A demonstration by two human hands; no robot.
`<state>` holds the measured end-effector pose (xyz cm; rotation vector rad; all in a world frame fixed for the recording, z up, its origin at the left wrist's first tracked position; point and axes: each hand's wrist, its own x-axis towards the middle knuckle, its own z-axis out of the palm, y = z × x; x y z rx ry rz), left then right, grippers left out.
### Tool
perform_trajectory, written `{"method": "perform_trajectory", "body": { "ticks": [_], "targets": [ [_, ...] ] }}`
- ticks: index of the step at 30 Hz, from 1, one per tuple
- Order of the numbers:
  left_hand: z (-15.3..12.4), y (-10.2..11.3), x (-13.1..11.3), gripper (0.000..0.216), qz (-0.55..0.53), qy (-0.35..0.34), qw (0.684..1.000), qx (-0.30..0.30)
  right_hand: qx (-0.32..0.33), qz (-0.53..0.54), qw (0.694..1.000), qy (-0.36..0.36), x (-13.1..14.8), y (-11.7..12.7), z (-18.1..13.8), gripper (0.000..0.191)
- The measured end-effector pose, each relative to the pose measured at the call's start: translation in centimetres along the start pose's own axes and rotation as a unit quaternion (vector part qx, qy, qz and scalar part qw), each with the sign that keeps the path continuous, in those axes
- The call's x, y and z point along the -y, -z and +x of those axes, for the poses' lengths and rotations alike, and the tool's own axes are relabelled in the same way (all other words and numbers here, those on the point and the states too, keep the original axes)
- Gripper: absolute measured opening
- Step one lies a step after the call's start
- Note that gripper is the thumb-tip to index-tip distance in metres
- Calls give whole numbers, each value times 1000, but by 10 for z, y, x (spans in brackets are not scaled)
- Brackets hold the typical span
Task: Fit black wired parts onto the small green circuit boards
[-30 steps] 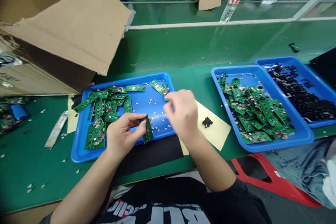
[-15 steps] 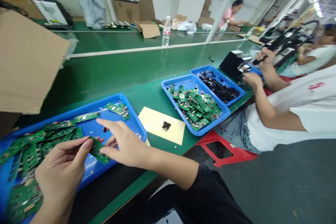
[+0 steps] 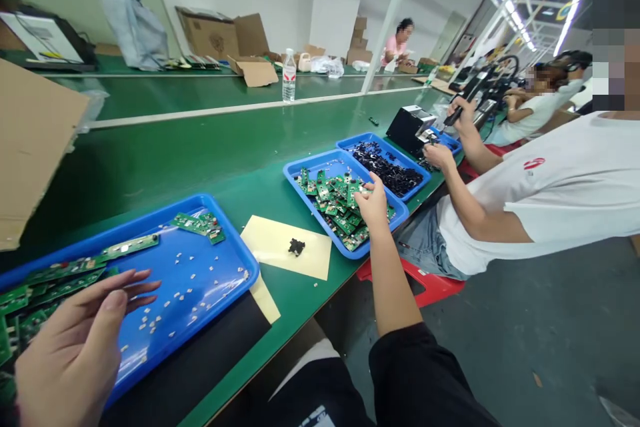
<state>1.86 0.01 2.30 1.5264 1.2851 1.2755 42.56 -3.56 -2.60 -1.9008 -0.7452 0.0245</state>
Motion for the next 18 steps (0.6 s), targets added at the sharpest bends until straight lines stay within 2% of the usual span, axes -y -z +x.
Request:
{"method": "perform_trajectory", "body": {
  "ticks": [4, 12, 18],
  "targets": [
    [2, 0, 6, 28, 33, -12, 999, 27, 24, -25, 999, 18, -4, -4, 4, 76],
    [3, 5, 14, 26, 61, -29, 996, 57, 62, -101, 989, 93, 1, 9, 16, 74],
    [4, 8, 25, 28, 77, -51, 992, 85, 81, -87, 985, 126, -2, 7, 21, 63]
  ]
}}
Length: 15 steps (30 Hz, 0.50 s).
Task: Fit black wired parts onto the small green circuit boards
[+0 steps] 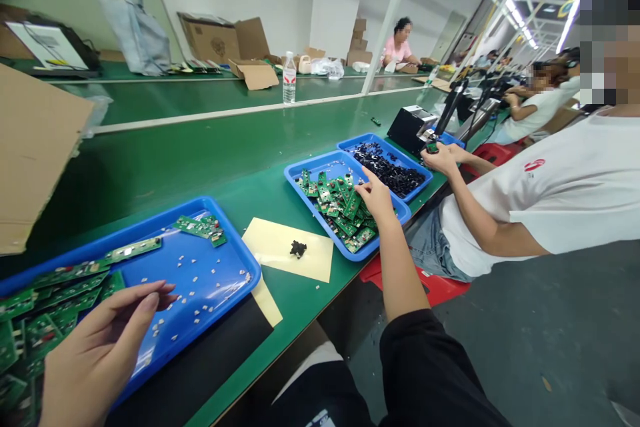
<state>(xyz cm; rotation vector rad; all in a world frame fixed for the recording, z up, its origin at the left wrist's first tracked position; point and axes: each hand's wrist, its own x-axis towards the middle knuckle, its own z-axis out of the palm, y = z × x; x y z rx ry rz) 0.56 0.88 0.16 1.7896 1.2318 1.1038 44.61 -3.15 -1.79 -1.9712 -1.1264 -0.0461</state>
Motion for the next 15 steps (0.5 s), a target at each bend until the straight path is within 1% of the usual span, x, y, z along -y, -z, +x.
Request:
{"method": "perform_trajectory", "body": {
  "ticks": [3, 5, 7, 11, 15],
  "targets": [
    [-2, -2, -3, 26, -16, 7, 1000, -16, 0, 20, 1000, 5, -5, -2, 2, 67],
    [-2, -2, -4, 25, -21, 14, 999, -25, -9, 29, 1000, 6, -8, 0, 3, 62],
    [-2, -1, -3, 24, -15, 12, 1000, -19, -15, 37, 999, 8, -12, 4, 2, 58],
    [0, 2, 0, 24, -6, 2, 1000, -3, 11, 56, 998, 17, -19, 11, -3, 61],
    [0, 2, -2, 25, -11, 10, 1000, -5, 34, 66, 997, 25, -24, 10, -7, 61]
  ]
}}
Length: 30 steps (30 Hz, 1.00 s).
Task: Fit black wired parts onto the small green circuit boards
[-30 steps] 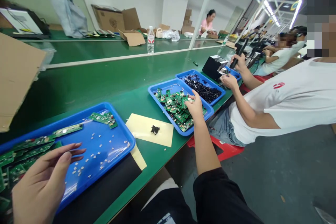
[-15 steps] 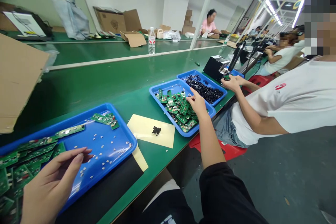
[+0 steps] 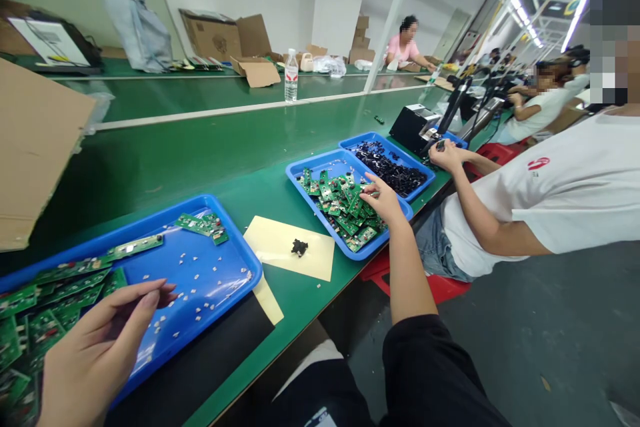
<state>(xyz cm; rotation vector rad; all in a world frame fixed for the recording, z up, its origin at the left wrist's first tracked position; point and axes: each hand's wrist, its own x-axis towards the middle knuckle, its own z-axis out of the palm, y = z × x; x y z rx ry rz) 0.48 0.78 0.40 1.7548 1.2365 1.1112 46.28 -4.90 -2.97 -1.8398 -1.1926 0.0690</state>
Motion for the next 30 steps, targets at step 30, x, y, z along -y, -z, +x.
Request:
{"method": "perform_trajectory", "body": {
  "ticks": [30],
  "targets": [
    [10, -30, -25, 26, 25, -46, 991, 120, 21, 119, 988, 97, 101, -26, -83, 44]
  ]
}}
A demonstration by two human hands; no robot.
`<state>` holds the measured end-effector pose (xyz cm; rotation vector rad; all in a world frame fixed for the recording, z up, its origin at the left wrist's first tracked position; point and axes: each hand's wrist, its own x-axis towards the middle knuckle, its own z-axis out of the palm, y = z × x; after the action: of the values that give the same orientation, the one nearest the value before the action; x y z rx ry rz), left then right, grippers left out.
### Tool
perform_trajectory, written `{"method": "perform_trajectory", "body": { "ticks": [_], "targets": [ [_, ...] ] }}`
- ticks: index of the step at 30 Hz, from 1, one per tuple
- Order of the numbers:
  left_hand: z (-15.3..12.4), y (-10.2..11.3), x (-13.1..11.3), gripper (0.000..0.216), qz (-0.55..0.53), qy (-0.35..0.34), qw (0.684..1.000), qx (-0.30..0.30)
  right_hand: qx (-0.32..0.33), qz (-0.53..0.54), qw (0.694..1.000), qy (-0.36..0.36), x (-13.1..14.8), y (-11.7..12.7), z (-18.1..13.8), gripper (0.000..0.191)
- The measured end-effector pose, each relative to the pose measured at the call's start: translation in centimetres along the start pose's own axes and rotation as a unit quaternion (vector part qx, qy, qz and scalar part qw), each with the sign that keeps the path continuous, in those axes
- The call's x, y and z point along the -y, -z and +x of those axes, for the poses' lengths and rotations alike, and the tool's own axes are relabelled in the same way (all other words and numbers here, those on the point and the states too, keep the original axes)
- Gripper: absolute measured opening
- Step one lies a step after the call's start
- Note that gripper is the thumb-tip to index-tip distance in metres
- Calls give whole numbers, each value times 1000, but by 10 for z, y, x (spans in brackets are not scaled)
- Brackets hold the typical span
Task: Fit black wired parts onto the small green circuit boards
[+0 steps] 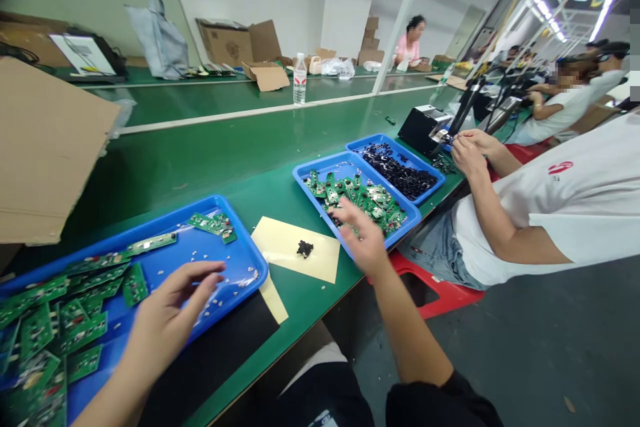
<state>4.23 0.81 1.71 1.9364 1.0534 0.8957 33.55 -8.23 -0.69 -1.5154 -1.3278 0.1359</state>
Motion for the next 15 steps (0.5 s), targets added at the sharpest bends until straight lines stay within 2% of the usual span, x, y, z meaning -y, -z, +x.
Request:
{"method": "perform_trajectory", "body": {
  "ticks": [3, 6, 10, 15],
  "targets": [
    [13, -29, -26, 27, -33, 5, 995, 95, 102, 102, 988, 62, 33, -42, -33, 52],
    [25, -51, -34, 27, -81, 54, 988, 118, 92, 116, 987, 69, 45, -69, -53, 56],
    [36, -62, -25, 33, -164, 138, 969, 120, 61, 87, 992, 63, 42, -75, -58, 57],
    [36, -67, -21, 36, -223, 185, 945, 152, 61, 66, 993, 71, 38, -70, -58, 55]
  ]
}}
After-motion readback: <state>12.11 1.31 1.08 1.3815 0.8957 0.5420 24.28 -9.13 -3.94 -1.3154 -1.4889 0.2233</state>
